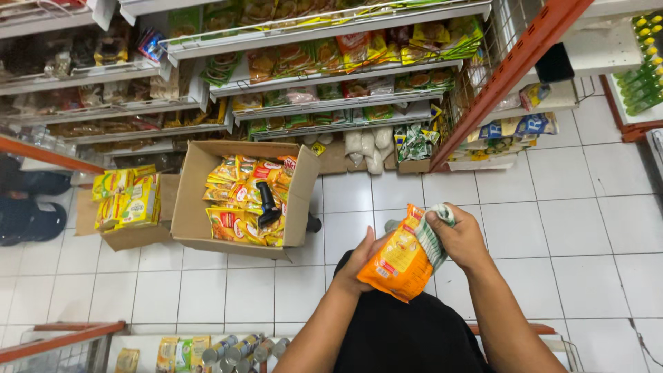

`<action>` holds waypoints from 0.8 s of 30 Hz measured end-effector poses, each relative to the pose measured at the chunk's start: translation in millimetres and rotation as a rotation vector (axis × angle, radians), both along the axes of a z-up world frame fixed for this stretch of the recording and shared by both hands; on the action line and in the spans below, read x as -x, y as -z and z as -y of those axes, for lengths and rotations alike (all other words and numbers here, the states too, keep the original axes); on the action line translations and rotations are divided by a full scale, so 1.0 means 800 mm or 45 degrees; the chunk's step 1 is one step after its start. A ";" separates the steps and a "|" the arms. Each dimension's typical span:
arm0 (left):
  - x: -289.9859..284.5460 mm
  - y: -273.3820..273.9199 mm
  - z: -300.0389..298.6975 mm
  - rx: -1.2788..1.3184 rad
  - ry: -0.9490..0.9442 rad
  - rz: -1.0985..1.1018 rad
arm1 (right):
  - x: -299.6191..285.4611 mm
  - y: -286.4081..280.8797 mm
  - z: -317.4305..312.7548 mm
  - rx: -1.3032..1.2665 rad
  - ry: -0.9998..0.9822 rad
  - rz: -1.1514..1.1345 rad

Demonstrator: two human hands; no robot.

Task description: The person wipes packets of food seasoning with a cloth and places a packet on a shelf.

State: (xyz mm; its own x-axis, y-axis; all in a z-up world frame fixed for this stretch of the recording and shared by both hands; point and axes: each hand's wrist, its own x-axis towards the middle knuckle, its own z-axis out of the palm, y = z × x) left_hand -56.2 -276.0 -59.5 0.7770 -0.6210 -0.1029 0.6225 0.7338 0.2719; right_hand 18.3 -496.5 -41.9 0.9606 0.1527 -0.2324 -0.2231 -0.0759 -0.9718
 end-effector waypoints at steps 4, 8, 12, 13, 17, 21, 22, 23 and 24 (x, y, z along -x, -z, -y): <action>-0.011 -0.003 -0.008 -0.087 -0.132 -0.069 | 0.000 0.007 -0.016 -0.278 0.197 -0.033; -0.023 0.003 -0.004 0.016 -0.290 0.032 | 0.007 0.021 -0.038 -0.259 0.257 -0.004; -0.021 -0.003 0.009 0.263 -0.403 -0.129 | -0.006 0.021 -0.045 -0.288 0.345 -0.010; -0.019 -0.006 0.010 0.269 -0.424 -0.142 | -0.007 0.019 -0.043 -0.339 0.369 -0.011; -0.029 -0.010 0.007 0.278 -0.435 -0.132 | -0.020 0.006 -0.013 -0.475 0.583 0.083; -0.050 -0.001 -0.012 0.181 -0.541 -0.171 | -0.026 -0.014 0.002 -0.709 0.678 0.187; -0.052 0.002 -0.014 0.186 -0.552 -0.161 | -0.022 -0.019 0.000 -0.388 0.580 0.223; -0.053 0.006 -0.014 0.191 -0.562 -0.151 | -0.016 -0.024 -0.003 -0.066 0.478 0.255; -0.056 0.010 -0.014 0.198 -0.508 -0.114 | -0.016 -0.030 -0.007 0.255 0.373 0.292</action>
State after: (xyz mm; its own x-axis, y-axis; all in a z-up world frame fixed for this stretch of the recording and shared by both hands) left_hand -11.0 -264.9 -67.3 0.9515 -0.2874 -0.1099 0.2980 0.9497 0.0966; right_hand 30.8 -490.9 -17.6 0.9870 -0.1609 -0.0046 -0.0426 -0.2336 -0.9714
